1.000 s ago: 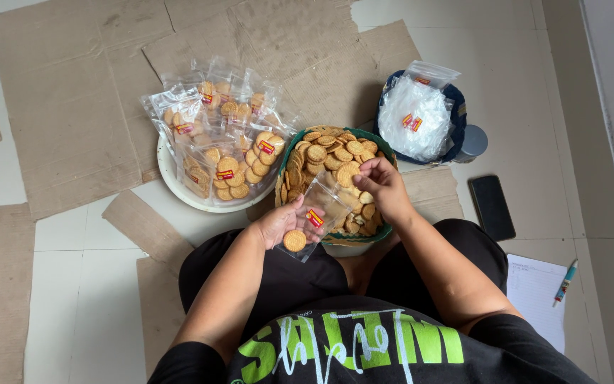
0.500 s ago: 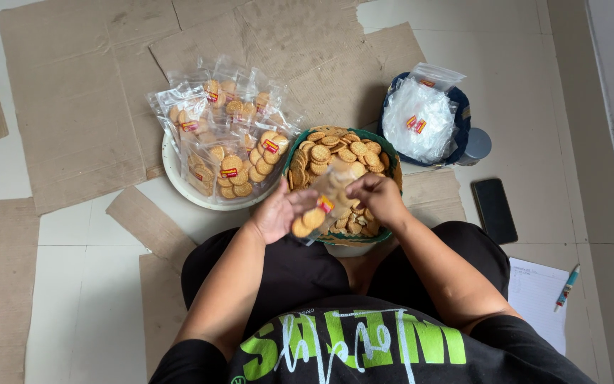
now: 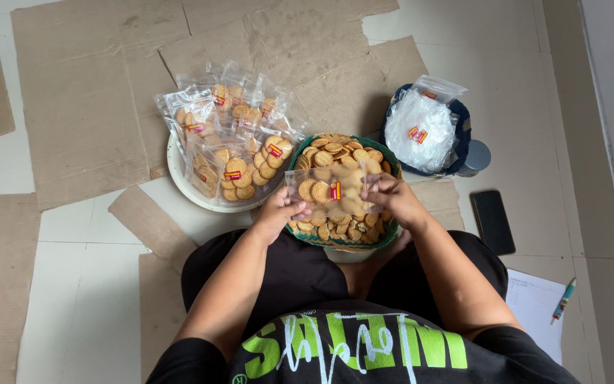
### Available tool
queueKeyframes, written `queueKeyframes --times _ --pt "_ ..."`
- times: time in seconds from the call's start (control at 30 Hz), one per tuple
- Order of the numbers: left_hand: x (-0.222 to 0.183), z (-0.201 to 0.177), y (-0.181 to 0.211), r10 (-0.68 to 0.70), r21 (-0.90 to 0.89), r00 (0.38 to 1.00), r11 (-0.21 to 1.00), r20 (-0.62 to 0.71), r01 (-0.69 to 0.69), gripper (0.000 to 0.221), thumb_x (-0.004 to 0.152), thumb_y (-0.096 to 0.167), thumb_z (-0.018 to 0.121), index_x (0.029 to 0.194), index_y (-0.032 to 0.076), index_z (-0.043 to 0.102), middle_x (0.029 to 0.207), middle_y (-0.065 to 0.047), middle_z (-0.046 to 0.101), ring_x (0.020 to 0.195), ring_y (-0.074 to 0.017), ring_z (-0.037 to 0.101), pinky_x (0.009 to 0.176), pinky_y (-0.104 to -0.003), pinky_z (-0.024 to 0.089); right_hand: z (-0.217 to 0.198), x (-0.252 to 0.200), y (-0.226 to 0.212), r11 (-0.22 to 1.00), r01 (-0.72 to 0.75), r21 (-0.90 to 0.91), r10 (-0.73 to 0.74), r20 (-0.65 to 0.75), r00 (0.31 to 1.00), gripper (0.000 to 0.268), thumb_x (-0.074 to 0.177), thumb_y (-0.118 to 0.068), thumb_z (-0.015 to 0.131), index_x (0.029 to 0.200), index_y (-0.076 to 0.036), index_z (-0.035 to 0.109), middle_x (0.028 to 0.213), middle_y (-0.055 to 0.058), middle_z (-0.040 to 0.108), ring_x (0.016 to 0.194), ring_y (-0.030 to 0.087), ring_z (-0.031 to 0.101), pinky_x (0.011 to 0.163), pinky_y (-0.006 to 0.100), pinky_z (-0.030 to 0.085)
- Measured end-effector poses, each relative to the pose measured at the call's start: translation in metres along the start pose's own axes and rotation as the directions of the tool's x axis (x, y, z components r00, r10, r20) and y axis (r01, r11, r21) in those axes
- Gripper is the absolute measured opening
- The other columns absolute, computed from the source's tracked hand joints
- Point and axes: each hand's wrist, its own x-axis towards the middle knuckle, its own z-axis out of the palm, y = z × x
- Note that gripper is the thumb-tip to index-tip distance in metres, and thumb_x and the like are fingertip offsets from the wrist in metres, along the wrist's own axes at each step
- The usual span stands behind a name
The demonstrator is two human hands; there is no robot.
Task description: Manually picking up cookies from a basket and placing them into small plastic bags for individual sale.
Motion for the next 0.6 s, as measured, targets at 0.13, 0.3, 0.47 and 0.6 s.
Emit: queueKeyframes --times 0.13,0.3,0.47,0.6 --pt "0.001 0.001 -0.004 -0.009 0.075 0.999 0.997 -0.041 0.012 0.017 0.095 0.011 0.073 0.11 0.007 0.065 0.094 -0.013 0.077 0.081 -0.023 0.078 0.071 -0.034 0.067 -0.005 -0.006 0.006 0.987 -0.138 -0.08 0.15 0.16 0.976 0.048 0.08 -0.008 0.083 0.125 0.004 0.069 0.13 0.025 0.06 0.084 0.025 0.072 0.062 0.029 0.066" --pt "-0.003 0.01 0.007 -0.058 -0.06 0.992 0.997 -0.116 0.052 0.019 0.09 0.012 0.079 0.104 0.01 0.068 0.093 -0.01 0.077 0.082 -0.0267 0.078 0.076 -0.041 0.067 0.009 -0.007 0.018 0.989 -0.104 -0.11 0.138 0.375 0.917 0.068 0.088 -0.001 0.074 0.15 -0.006 0.048 0.093 0.02 0.072 0.068 0.019 0.071 0.058 0.027 0.064" --pt "-0.02 0.024 0.032 -0.078 -0.041 0.99 0.996 -0.115 0.073 0.039 0.084 0.007 0.083 0.117 0.013 0.063 0.091 -0.014 0.077 0.08 -0.0259 0.078 0.073 -0.035 0.067 0.007 0.001 0.044 0.993 -0.05 -0.108 0.085 0.351 0.933 0.053 0.086 0.001 0.075 0.137 -0.005 0.063 0.071 0.009 0.068 0.052 0.011 0.062 0.046 0.022 0.052" --pt "-0.01 0.015 0.021 -0.076 -0.054 0.985 0.996 -0.154 0.068 0.045 0.079 0.006 0.087 0.118 0.01 0.064 0.089 -0.015 0.076 0.075 -0.0246 0.078 0.07 -0.036 0.067 0.014 -0.001 0.045 0.988 -0.067 -0.136 0.112 0.351 0.93 0.037 0.085 0.001 0.075 0.122 -0.003 0.074 0.061 0.007 0.064 0.047 0.009 0.053 0.045 0.022 0.041"
